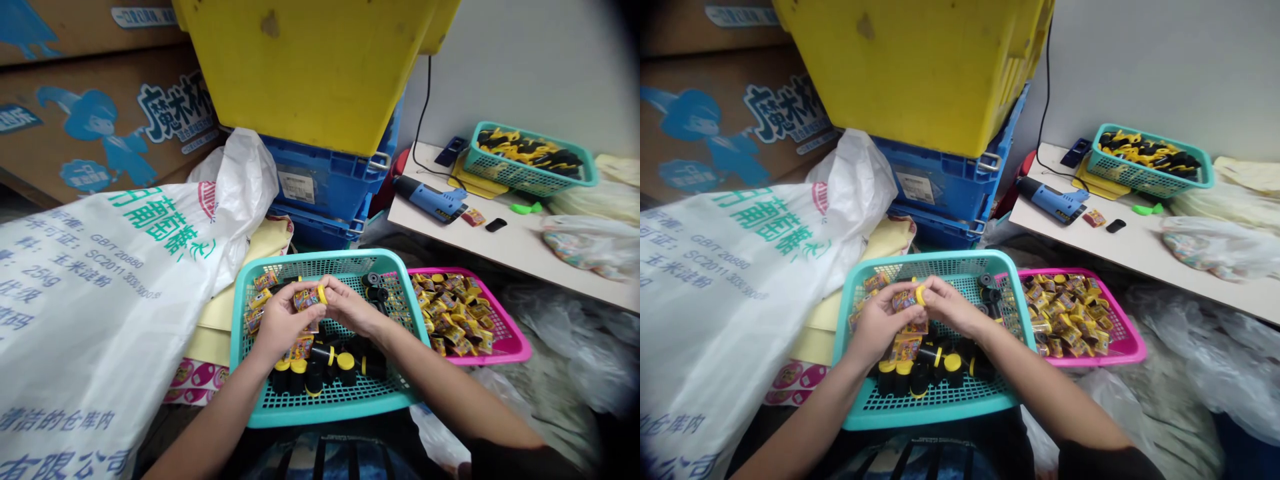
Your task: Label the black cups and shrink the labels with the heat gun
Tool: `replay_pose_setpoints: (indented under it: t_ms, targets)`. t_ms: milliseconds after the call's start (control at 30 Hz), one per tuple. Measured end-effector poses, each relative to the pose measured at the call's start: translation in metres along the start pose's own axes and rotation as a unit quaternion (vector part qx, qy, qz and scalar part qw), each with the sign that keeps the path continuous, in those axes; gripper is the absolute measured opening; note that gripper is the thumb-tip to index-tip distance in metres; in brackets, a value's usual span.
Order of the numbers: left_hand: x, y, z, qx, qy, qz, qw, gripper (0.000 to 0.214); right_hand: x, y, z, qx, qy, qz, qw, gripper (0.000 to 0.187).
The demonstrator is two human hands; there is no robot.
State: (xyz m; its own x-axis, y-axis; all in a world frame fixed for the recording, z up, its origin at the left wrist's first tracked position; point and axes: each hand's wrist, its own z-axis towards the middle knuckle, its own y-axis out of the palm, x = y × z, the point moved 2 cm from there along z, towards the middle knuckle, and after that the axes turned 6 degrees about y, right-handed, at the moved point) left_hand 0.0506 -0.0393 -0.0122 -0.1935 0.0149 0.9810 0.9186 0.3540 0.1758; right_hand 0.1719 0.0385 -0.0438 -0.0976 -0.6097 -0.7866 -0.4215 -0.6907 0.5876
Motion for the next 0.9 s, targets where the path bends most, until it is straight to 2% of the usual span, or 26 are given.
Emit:
replay_pose_setpoints:
  t_ms: [133,200,300,367,467,633,800,900]
  targets:
    - [0.000,-0.003,0.005,-0.025,-0.043,-0.045,0.998,0.041,-0.007,-0.002,-0.001,0.017,-0.027,-0.088,0.996,0.050]
    - [0.001,-0.004,0.006,-0.030,-0.062,-0.079,0.994,0.039,-0.013,-0.004,-0.003,0.050,-0.085,-0.170,0.981,0.052]
    - [0.003,-0.005,0.005,-0.047,-0.093,-0.167,0.980,0.039,-0.019,-0.007,-0.004,0.099,-0.150,-0.240,0.954,0.039]
    - [0.004,-0.005,0.004,-0.046,-0.103,-0.211,0.971,0.043,-0.019,-0.007,-0.004,0.110,-0.158,-0.209,0.959,0.036]
    - [0.002,-0.005,0.004,-0.010,-0.085,-0.213,0.973,0.042,-0.017,-0.004,-0.003,0.137,-0.185,-0.145,0.962,0.038]
    - [-0.001,0.000,0.005,0.043,-0.052,-0.217,0.974,0.035,-0.014,0.006,-0.004,0.200,-0.279,-0.138,0.929,0.030]
    - [0.000,0.003,0.003,0.052,-0.054,-0.218,0.973,0.035,-0.008,0.010,-0.006,0.224,-0.354,-0.144,0.896,0.021]
    - [0.000,0.001,0.004,0.041,-0.046,-0.221,0.973,0.032,-0.006,0.008,-0.005,0.240,-0.376,-0.182,0.876,0.019]
